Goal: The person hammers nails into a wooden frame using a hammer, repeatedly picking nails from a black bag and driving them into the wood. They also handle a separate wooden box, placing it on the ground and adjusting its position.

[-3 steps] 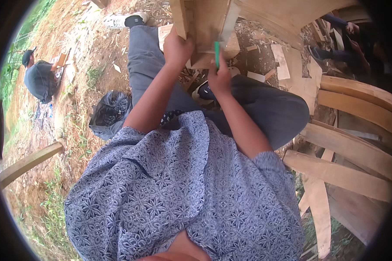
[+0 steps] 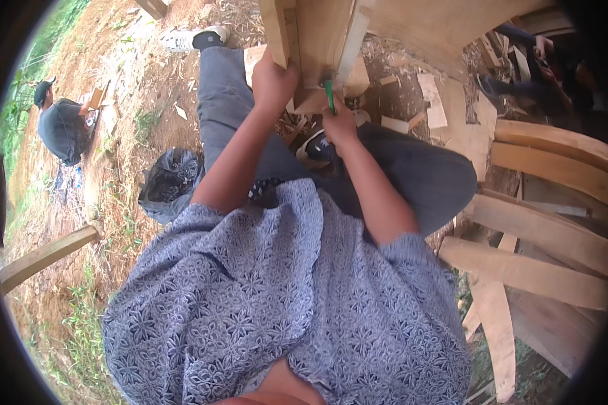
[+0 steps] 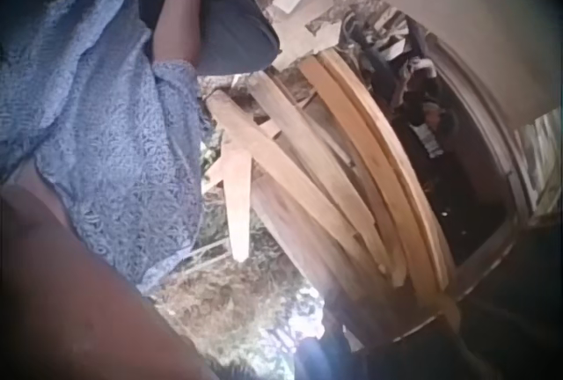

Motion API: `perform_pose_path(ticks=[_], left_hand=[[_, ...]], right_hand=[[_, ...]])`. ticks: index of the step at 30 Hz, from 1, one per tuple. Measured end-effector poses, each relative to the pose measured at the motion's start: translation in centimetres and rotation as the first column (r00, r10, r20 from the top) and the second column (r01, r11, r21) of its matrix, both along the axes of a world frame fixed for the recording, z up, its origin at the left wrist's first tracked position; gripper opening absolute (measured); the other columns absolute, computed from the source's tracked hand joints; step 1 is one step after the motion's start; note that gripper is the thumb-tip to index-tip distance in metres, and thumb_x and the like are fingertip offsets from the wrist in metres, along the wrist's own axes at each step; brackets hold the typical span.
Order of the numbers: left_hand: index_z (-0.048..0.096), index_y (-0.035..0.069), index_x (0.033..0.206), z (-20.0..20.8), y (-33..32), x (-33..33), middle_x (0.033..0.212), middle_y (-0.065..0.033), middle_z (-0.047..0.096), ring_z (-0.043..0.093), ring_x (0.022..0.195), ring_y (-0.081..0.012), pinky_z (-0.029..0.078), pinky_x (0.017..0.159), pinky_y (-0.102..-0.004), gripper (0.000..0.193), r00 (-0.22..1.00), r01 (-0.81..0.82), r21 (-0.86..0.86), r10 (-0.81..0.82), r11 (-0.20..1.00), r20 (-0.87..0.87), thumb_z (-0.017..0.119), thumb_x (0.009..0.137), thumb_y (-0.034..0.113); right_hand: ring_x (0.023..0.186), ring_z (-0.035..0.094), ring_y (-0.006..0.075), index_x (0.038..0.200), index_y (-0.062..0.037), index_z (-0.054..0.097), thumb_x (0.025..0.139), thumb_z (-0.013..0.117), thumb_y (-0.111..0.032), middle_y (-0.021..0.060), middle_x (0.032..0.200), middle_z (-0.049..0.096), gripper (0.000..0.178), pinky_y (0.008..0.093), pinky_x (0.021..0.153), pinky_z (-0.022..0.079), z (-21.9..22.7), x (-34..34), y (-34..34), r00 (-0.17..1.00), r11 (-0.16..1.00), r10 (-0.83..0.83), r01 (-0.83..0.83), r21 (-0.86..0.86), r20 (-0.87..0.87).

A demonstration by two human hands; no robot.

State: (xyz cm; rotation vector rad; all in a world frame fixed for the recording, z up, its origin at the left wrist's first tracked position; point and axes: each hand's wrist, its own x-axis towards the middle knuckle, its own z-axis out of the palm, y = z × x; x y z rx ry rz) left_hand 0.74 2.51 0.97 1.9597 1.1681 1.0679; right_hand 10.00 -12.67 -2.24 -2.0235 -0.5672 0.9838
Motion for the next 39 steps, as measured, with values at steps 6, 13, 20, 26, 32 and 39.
perform_pose_path(ticks=[6,13,20,26,32,39], left_hand=[[0.052,0.012,0.142,0.1,-0.3,-0.1,0.095,-0.0238,0.071,0.067,0.087,-0.0462,0.055,0.074,-0.0528,0.065,1.0,-0.017,-0.001,0.017,1.0,-0.003,0.069,0.079,0.012],[0.055,0.017,0.138,0.2,-1.7,-0.5,0.098,-0.0231,0.071,0.067,0.091,-0.0462,0.055,0.078,-0.0514,0.059,1.0,-0.021,-0.083,0.02,0.996,-0.008,0.067,0.08,0.011],[0.066,0.01,0.121,-0.5,-0.9,-1.4,0.098,-0.0221,0.073,0.07,0.095,-0.0423,0.055,0.081,-0.0471,0.037,0.996,-0.019,-0.209,0.037,0.978,0.083,0.066,0.084,0.014],[0.068,-0.001,0.113,-6.6,7.3,-5.2,0.097,-0.0107,0.074,0.073,0.087,-0.0221,0.057,0.071,-0.0311,0.028,0.867,0.169,-0.379,0.045,0.91,0.496,0.075,0.088,0.007],[0.055,0.002,0.129,-12.3,12.8,-12.5,0.117,-0.0134,0.066,0.07,0.099,-0.0288,0.063,0.074,-0.0435,0.042,0.759,0.314,-0.733,0.304,0.603,0.575,0.072,0.09,0.004],[0.053,0.005,0.134,-16.4,13.5,-13.8,0.129,-0.0124,0.063,0.063,0.119,-0.0327,0.057,0.094,-0.0521,0.043,0.722,0.286,-0.844,0.477,0.454,0.502,0.067,0.094,0.009]], right_hand=[[0.12,0.062,0.0404,0.151,-0.0114,0.046,0.102,0.053,-0.022,0.0257,0.131,0.063,0.051,0.0386,0.097,0.049,-2.9,0.0,0.3,0.92,0.956,0.028,-0.138,0.257,0.39],[0.126,0.059,0.041,0.152,-0.0099,0.044,0.099,0.057,-0.021,0.0274,0.132,0.062,0.056,0.0411,0.101,0.048,-0.8,-1.3,-1.2,0.936,0.905,-0.023,-0.13,0.405,0.351],[0.075,0.059,0.0135,0.149,-0.007,0.048,0.101,0.061,-0.017,0.0052,0.092,0.063,0.051,0.0291,0.068,0.048,-1.8,0.9,-4.1,0.999,0.971,-0.024,0.029,0.237,-0.024],[0.048,0.038,0.001,0.139,-0.0066,0.056,0.104,0.061,-0.024,-0.0069,0.067,0.044,0.04,0.019,0.043,0.033,5.4,1.0,-5.8,0.927,0.763,-0.077,0.291,0.577,-0.366],[0.047,0.04,0.0025,0.137,-0.0065,0.055,0.103,0.062,-0.031,-0.0063,0.067,0.043,0.043,0.0208,0.044,0.036,4.6,2.1,-5.7,0.784,0.698,-0.211,0.539,0.472,-0.583],[0.051,0.04,0.0031,0.142,-0.0125,0.05,0.103,0.061,-0.038,-0.0061,0.072,0.042,0.048,0.02,0.047,0.036,3.4,2.8,-4.9,0.674,0.727,-0.225,0.597,0.339,-0.704]])
